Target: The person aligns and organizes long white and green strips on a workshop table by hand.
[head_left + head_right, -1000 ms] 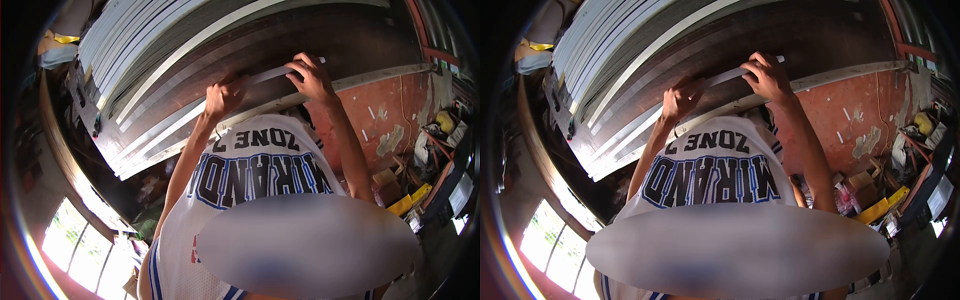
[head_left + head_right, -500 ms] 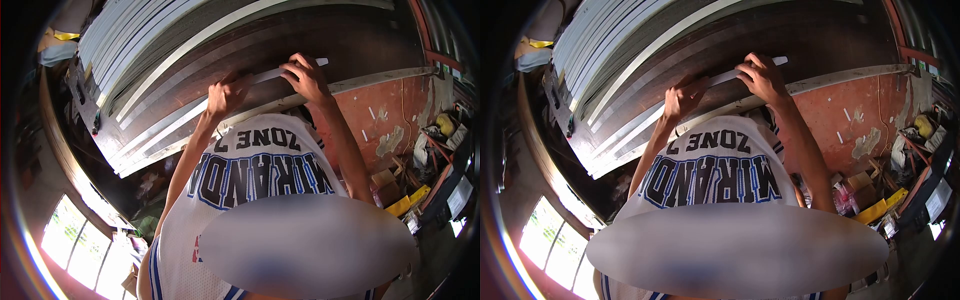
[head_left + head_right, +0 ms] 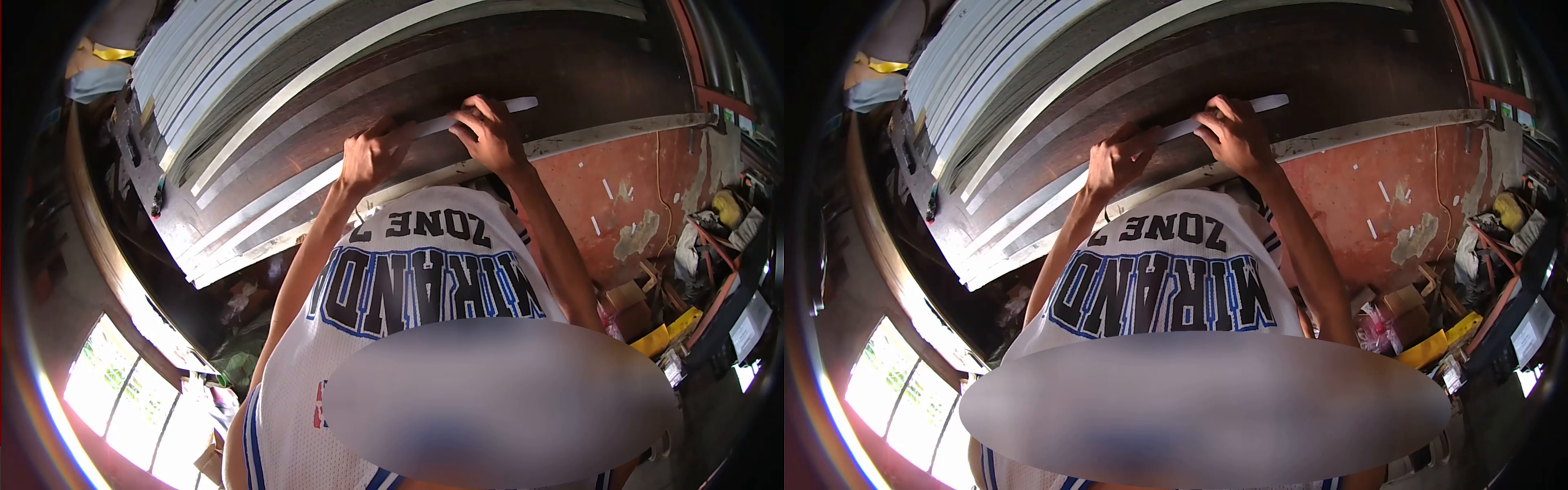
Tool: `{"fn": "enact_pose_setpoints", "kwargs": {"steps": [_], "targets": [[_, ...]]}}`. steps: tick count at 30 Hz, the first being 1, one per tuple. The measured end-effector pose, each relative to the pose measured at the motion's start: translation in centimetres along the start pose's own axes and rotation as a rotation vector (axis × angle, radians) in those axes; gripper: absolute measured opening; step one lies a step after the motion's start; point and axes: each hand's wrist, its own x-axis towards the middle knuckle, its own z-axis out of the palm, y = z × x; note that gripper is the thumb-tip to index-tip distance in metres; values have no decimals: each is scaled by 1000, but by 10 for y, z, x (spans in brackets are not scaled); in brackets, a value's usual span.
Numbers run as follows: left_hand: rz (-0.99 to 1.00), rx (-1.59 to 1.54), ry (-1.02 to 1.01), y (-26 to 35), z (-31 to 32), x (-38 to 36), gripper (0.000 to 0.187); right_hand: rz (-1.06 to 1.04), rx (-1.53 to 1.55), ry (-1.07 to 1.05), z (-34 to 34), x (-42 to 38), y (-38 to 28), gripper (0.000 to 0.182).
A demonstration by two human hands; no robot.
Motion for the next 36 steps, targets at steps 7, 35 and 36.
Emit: {"fn": "enact_pose_setpoints", "kwargs": {"steps": [7, 35, 36], "targets": [[13, 27, -10, 1, 0, 4, 30, -79, -17, -52, 12, -7, -15, 37], [-156, -48, -114, 9, 0, 14, 34, 18, -6, 32, 2, 0, 22, 32], [-165, -48, -112, 2, -10, 8, 35, 15, 17, 39, -2, -1, 27, 32]]}}
